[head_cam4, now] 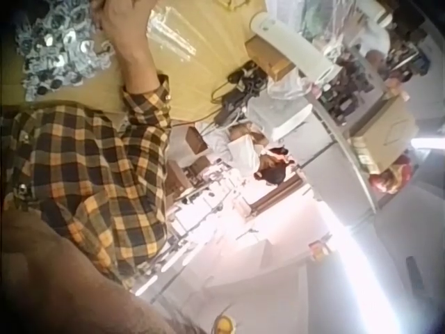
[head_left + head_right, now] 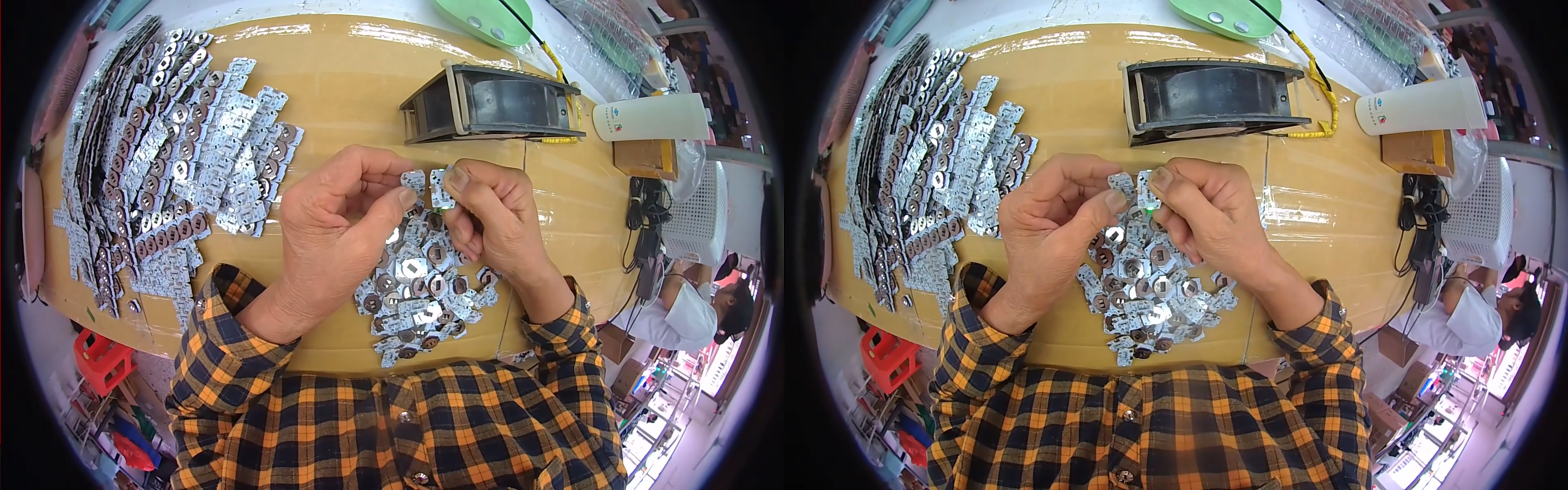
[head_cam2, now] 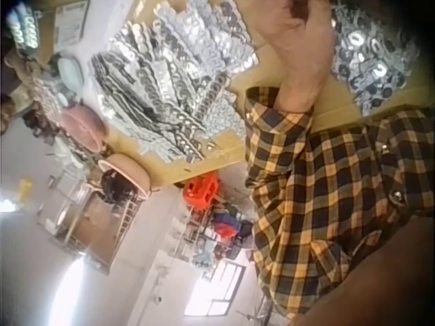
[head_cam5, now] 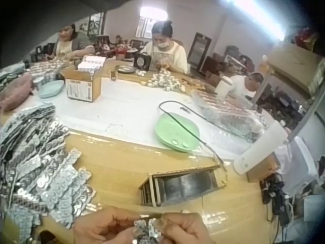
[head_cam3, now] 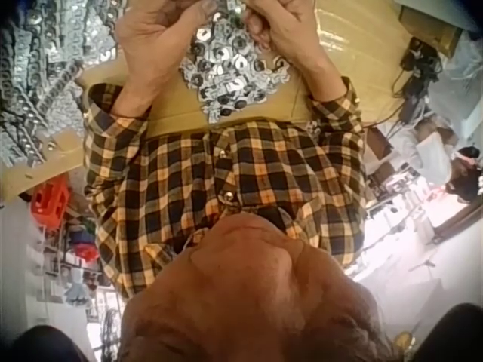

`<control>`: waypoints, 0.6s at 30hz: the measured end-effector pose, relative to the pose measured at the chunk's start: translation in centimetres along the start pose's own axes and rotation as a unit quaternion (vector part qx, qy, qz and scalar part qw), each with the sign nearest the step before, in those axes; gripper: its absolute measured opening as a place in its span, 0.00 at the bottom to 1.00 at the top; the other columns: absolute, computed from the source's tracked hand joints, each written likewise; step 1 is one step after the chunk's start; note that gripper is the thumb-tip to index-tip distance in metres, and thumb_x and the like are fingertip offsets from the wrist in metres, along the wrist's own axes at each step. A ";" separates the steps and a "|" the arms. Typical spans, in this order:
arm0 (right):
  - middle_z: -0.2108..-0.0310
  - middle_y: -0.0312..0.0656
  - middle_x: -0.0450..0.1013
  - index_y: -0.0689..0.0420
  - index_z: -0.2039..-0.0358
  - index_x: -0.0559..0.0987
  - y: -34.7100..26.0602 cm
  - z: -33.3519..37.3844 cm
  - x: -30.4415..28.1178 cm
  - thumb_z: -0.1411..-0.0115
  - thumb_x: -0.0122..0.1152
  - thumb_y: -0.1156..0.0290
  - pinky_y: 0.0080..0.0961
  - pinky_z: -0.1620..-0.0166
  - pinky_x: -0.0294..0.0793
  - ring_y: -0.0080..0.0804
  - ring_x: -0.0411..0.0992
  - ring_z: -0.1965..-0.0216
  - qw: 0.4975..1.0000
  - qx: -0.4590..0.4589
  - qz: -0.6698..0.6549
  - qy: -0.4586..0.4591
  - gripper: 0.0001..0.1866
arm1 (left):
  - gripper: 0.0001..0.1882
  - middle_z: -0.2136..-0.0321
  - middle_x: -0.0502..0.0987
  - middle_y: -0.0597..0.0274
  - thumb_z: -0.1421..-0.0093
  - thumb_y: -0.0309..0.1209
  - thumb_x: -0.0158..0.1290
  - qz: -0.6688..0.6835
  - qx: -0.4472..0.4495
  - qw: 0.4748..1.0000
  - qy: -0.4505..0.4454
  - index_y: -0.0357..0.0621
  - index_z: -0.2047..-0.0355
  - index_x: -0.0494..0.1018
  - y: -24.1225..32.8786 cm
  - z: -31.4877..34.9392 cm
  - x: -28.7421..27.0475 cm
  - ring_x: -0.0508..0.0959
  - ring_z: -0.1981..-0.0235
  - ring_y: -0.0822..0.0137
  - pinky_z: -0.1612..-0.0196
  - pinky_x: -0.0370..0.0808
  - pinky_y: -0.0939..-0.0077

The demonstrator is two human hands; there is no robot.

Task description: Separating small metallic or plastic components from a pre-formed strip or sheet at a workbench.

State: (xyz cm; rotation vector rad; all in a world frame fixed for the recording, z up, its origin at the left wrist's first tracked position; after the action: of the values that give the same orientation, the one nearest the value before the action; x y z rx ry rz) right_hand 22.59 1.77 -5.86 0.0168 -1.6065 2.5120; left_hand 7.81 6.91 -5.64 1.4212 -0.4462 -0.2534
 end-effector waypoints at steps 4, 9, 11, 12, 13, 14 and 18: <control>0.90 0.34 0.62 0.58 0.81 0.68 0.0 -0.1 0.0 0.34 0.48 0.67 0.16 0.88 0.54 0.16 0.55 0.92 1.000 0.002 0.003 0.002 0.18 | 0.12 0.70 0.79 0.62 0.44 0.15 0.54 0.027 0.011 0.999 -0.019 0.31 0.58 0.73 0.3 0.0 0.3 0.78 0.68 0.77 0.64 0.75 0.86; 0.90 0.33 0.62 0.58 0.82 0.68 0.2 -0.1 -0.1 0.33 0.48 0.66 0.16 0.88 0.54 0.16 0.55 0.92 1.000 -0.001 0.005 0.005 0.19 | 0.10 0.70 0.78 0.63 0.43 0.15 0.53 0.040 0.035 0.998 -0.042 0.32 0.60 0.74 0.4 0.1 0.5 0.77 0.69 0.78 0.66 0.73 0.87; 0.90 0.33 0.63 0.59 0.81 0.71 0.3 0.1 -0.2 0.33 0.50 0.65 0.15 0.88 0.54 0.15 0.56 0.92 1.000 -0.013 -0.007 -0.006 0.19 | 0.09 0.71 0.77 0.64 0.44 0.15 0.53 0.044 0.052 0.996 -0.050 0.32 0.61 0.74 0.5 -0.1 0.4 0.76 0.71 0.79 0.68 0.72 0.86; 0.90 0.32 0.63 0.61 0.80 0.73 0.2 0.3 -0.1 0.34 0.51 0.64 0.15 0.88 0.54 0.14 0.57 0.93 0.999 -0.025 -0.018 -0.018 0.19 | 0.09 0.72 0.77 0.64 0.44 0.15 0.53 -0.020 0.108 0.991 -0.082 0.32 0.63 0.74 1.3 -0.2 0.5 0.75 0.72 0.78 0.69 0.71 0.85; 0.90 0.32 0.63 0.61 0.80 0.73 0.1 0.4 0.0 0.34 0.51 0.64 0.15 0.88 0.54 0.14 0.57 0.93 0.999 -0.025 -0.019 -0.017 0.19 | 0.08 0.73 0.76 0.64 0.45 0.15 0.53 -0.085 0.164 0.976 -0.114 0.32 0.64 0.74 1.9 -0.2 0.6 0.74 0.73 0.78 0.71 0.70 0.83; 0.90 0.31 0.63 0.60 0.80 0.73 0.0 0.7 0.2 0.34 0.51 0.64 0.14 0.88 0.54 0.14 0.57 0.92 1.000 -0.022 0.004 -0.017 0.19 | 0.08 0.73 0.76 0.64 0.45 0.15 0.53 -0.085 0.163 0.976 -0.115 0.32 0.64 0.74 2.2 -0.5 0.2 0.74 0.73 0.78 0.71 0.70 0.83; 0.89 0.33 0.64 0.61 0.82 0.71 0.0 0.8 -0.2 0.34 0.51 0.65 0.17 0.84 0.56 0.16 0.59 0.89 0.997 0.035 0.060 -0.023 0.19 | 0.06 0.74 0.75 0.64 0.45 0.16 0.53 -0.113 0.148 0.960 -0.208 0.33 0.66 0.74 2.8 -0.2 0.9 0.73 0.75 0.78 0.72 0.69 0.82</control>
State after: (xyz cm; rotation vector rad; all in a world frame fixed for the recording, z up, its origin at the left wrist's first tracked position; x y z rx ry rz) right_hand 22.70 1.00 -5.58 -0.0129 -1.5807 2.6761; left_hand 8.42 7.06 -2.80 1.7201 -0.6868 -0.7023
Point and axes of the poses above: each hand's wrist, its own z-axis away from the middle knuckle, its own x-axis out of the palm, y = z × x, the point moved 7 cm from there along -z, towards the middle knuckle
